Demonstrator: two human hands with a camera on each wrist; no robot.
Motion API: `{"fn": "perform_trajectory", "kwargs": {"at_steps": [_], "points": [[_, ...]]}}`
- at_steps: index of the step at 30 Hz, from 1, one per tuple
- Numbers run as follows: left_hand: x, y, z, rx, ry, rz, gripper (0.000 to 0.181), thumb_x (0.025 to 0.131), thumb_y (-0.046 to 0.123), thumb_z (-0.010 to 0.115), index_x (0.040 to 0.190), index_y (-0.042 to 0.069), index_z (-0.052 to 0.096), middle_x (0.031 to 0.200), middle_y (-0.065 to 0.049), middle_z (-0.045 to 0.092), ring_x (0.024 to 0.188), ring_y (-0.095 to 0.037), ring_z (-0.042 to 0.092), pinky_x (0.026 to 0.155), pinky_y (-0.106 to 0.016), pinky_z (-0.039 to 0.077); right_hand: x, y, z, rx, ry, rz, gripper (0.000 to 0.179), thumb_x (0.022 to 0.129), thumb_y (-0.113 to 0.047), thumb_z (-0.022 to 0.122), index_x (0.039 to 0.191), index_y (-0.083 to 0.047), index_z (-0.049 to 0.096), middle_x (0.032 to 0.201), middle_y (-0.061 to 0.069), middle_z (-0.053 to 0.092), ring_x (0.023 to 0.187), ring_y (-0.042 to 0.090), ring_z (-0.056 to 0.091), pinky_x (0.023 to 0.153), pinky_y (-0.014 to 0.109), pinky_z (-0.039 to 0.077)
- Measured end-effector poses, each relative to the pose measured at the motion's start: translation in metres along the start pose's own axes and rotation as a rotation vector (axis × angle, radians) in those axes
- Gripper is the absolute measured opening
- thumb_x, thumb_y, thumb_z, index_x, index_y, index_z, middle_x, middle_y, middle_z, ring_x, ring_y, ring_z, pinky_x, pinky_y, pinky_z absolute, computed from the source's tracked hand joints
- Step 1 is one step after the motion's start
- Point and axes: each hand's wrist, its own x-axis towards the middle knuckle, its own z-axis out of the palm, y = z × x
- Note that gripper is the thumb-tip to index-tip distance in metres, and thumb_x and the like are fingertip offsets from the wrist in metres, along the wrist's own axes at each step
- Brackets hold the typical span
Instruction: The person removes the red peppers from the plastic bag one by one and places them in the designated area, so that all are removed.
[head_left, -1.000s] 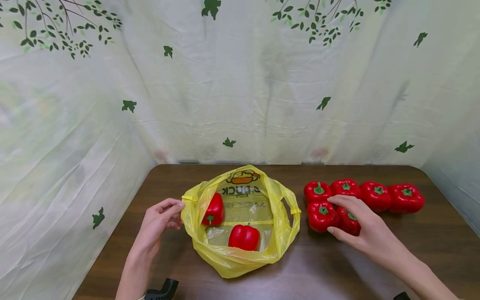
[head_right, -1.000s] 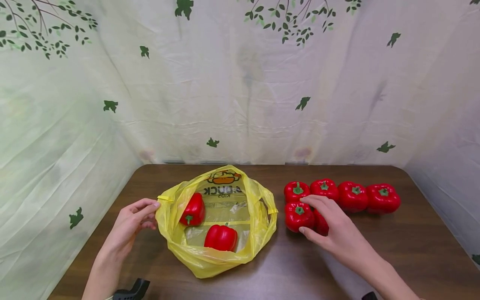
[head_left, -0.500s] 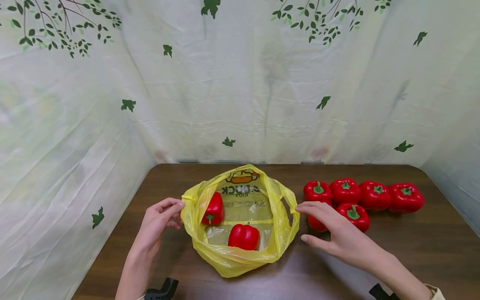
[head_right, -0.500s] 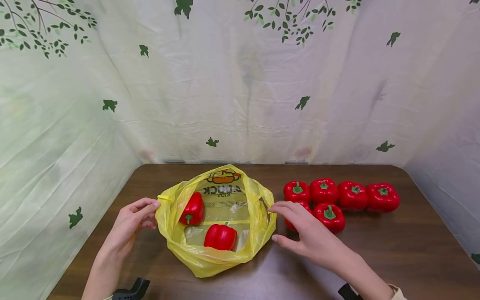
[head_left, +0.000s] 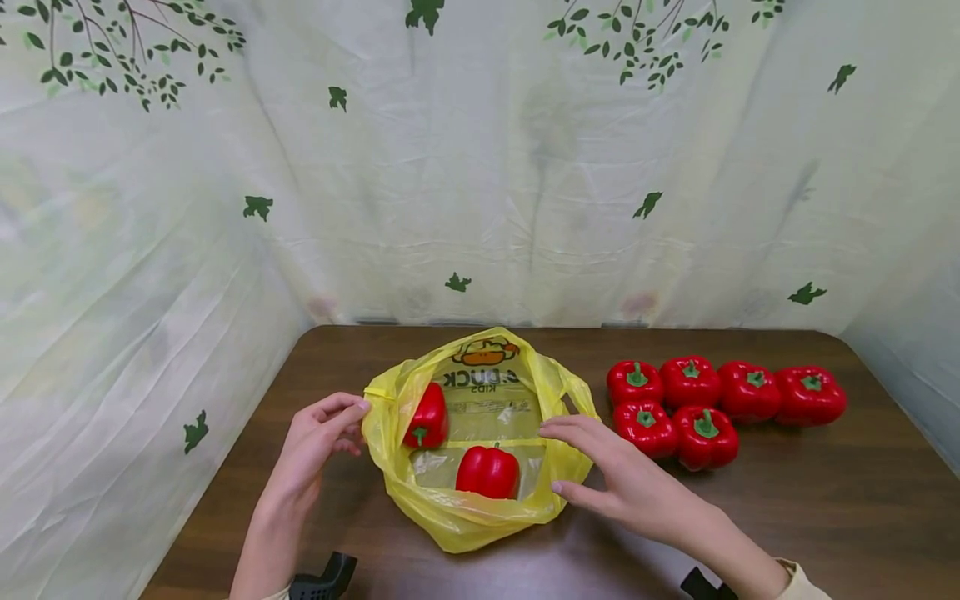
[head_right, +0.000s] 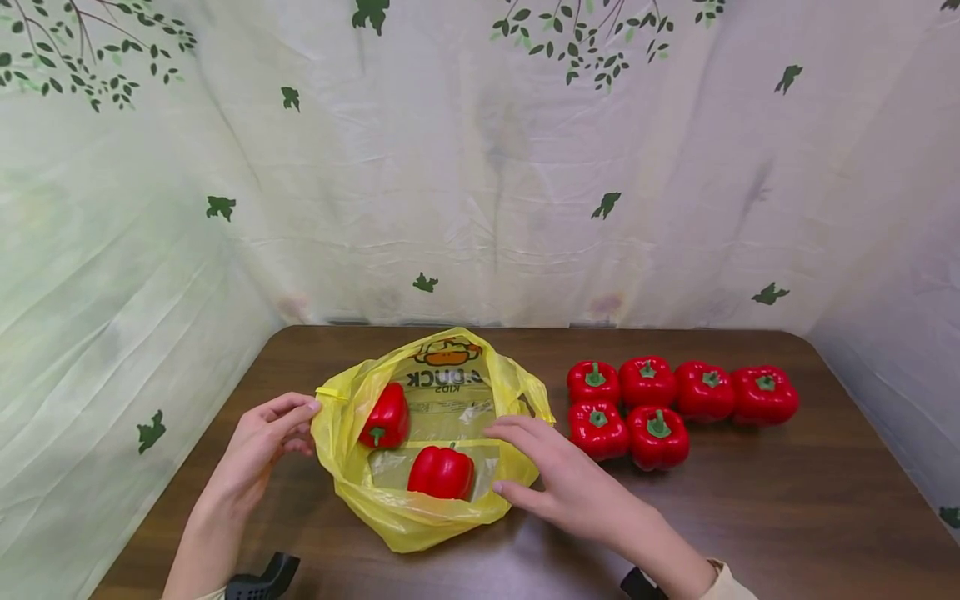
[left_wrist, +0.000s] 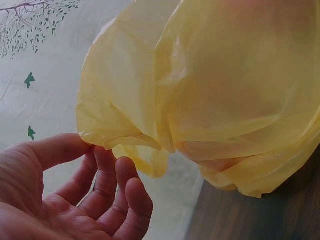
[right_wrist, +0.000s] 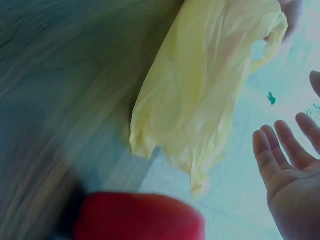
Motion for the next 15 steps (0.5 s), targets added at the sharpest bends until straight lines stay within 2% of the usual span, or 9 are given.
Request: {"fn": "perform_trajectory", "kwargs": {"at_steps": [6,11,15], "points": [[0.0,0.002,0.001,0.008,-0.004,0.009,0.031,0.094,0.03,0.068,0.108,0.002,0.066,0.088,-0.005,0.066,0.074,-0.023,0.061,0.069,-0.035,0.056,0.012,-0.002,0.012,0.048,-0.036,0.038,0.053,0.092,-0.038,0.069,0.14,-0.034,0.047,0.137,-0.018,0.047,0.128,0.008,0.045,0.099,0.04,0.048],[0.0,0.002,0.002,0.013,-0.003,0.007,0.032,0.094,0.03,0.068,0.108,0.001,0.066,0.089,-0.005,0.066,0.075,-0.026,0.061,0.069,-0.035,0.056,0.021,-0.003,0.024,0.074,-0.057,0.001,0.052,0.093,-0.033,0.069,0.14,-0.027,0.048,0.14,-0.009,0.048,0.128,0.011,0.045,0.101,0.04,0.046],[0.0,0.001,0.001,0.011,-0.003,0.005,0.031,0.094,0.03,0.068,0.107,0.002,0.066,0.088,-0.005,0.066,0.077,-0.028,0.061,0.068,-0.034,0.056,0.028,-0.004,0.032,0.084,-0.107,0.033,0.053,0.094,-0.043,0.065,0.142,-0.029,0.047,0.142,-0.01,0.046,0.132,0.009,0.041,0.104,0.041,0.042]]}}
